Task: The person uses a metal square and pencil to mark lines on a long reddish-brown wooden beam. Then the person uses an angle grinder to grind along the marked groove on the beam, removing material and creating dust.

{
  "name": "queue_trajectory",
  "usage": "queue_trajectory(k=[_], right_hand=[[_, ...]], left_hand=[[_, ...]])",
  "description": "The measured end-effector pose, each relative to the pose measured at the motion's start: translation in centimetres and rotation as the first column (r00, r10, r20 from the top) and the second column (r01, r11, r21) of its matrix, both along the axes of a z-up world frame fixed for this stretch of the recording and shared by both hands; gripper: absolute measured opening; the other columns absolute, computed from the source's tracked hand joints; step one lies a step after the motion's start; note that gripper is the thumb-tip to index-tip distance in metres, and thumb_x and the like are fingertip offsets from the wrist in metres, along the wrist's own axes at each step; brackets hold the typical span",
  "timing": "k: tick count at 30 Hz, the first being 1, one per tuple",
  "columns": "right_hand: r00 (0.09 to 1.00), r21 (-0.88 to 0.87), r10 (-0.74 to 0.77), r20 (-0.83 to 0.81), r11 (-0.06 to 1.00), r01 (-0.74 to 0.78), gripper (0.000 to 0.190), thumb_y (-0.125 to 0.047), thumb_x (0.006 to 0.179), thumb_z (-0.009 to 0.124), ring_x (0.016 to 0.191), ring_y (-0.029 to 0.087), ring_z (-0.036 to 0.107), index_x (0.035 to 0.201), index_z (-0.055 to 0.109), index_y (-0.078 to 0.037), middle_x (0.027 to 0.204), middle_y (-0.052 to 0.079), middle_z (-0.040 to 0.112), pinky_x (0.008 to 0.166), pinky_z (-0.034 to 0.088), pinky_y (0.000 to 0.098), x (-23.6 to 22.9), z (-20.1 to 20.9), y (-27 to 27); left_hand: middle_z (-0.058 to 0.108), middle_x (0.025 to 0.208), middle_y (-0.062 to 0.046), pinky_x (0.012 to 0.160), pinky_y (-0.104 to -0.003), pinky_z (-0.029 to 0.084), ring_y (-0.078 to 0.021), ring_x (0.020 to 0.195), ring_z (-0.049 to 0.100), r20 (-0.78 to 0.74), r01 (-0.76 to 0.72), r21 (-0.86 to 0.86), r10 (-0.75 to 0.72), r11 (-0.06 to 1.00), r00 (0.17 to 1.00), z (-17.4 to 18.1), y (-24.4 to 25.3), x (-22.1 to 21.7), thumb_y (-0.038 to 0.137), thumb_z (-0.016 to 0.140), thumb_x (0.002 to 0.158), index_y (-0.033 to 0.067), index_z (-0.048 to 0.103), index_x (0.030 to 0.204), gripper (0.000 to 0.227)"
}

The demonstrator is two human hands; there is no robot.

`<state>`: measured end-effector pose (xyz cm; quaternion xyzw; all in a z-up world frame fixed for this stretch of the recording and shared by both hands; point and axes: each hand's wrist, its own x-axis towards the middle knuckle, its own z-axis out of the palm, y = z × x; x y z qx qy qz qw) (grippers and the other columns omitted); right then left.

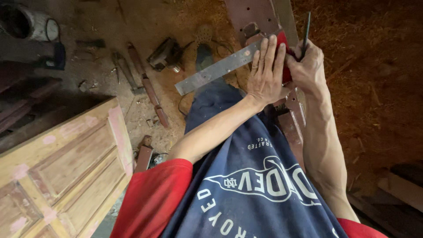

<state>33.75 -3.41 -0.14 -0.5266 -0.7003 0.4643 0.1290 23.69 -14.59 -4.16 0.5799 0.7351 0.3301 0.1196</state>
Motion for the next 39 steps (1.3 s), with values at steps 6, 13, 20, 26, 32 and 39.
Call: queue_trajectory(k=[6,13,20,26,32,39], right_hand=[[0.995,-0.035,0.005,0.097,0.999,-0.001,0.025,-0.007,0.095,0.071,0.074,0.012,0.055,0.085,0.048,-0.004,0.080,0.006,0.059,0.064,0.051,0.0322,-0.2,0.7,0.1],[0.995,-0.040,0.033,0.098,0.999,-0.029,0.028,-0.007,0.095,0.074,0.076,0.012,0.054,0.085,0.048,-0.005,0.081,0.005,0.059,0.066,0.051,0.0327,-0.2,1.2,0.3],[0.995,-0.079,-0.040,0.091,0.996,0.048,0.029,-0.006,0.094,0.075,0.074,0.010,0.054,0.086,0.048,-0.006,0.079,0.001,0.056,0.064,0.051,0.0306,-0.4,1.3,-0.1],[0.998,-0.086,-0.059,0.004,0.995,0.059,0.027,-0.006,0.096,0.077,0.076,0.010,0.053,0.090,0.050,-0.007,0.083,0.001,0.054,0.066,0.052,0.0292,-0.8,1.5,-0.3],[0.994,-0.179,-0.073,0.079,0.980,0.087,0.026,-0.014,0.097,0.072,0.083,0.010,0.067,0.089,0.049,-0.007,0.085,0.001,0.063,0.070,0.061,0.0262,-0.9,2.2,0.4],[0.963,0.007,-0.130,-0.238,0.991,0.136,0.036,-0.034,0.119,0.042,0.076,0.014,0.051,0.113,0.067,-0.008,0.089,0.002,0.059,0.070,0.047,0.0237,-1.0,3.2,1.6]], left_hand=[[0.013,0.168,-0.030,0.134,-0.053,0.009,-0.0430,0.160,0.013,0.120,0.069,-0.062,-0.061,0.996,0.991,-0.3,0.1,0.0,0.060,0.075,0.081,-0.0078,0.024,0.159,0.115],[0.015,0.169,-0.030,0.134,-0.052,0.008,-0.0423,0.161,0.014,0.090,0.055,-0.060,-0.049,0.997,0.995,-0.2,0.1,0.1,0.061,0.074,0.085,-0.0079,0.026,0.159,0.112],[0.013,0.169,-0.029,0.134,-0.052,0.007,-0.0423,0.161,0.012,0.116,0.058,-0.069,-0.050,0.996,0.992,-0.3,0.1,0.3,0.058,0.076,0.082,-0.0082,0.023,0.160,0.115],[0.011,0.172,-0.026,0.138,-0.049,0.005,-0.0388,0.164,0.011,-0.177,0.011,-0.205,-0.049,0.979,0.983,-0.1,0.2,0.2,0.047,0.080,0.089,-0.0039,0.021,0.163,0.108],[0.013,0.167,-0.031,0.132,-0.053,0.005,-0.0436,0.159,0.013,0.106,0.089,-0.163,-0.072,0.983,0.992,0.1,0.3,0.1,0.063,0.060,0.091,-0.0094,0.024,0.159,0.106],[0.011,0.168,-0.032,0.130,-0.054,0.003,-0.0434,0.159,0.011,-0.004,0.083,-0.217,-0.086,0.973,0.996,0.2,0.6,0.2,0.067,0.040,0.101,-0.0086,0.027,0.160,0.097]])
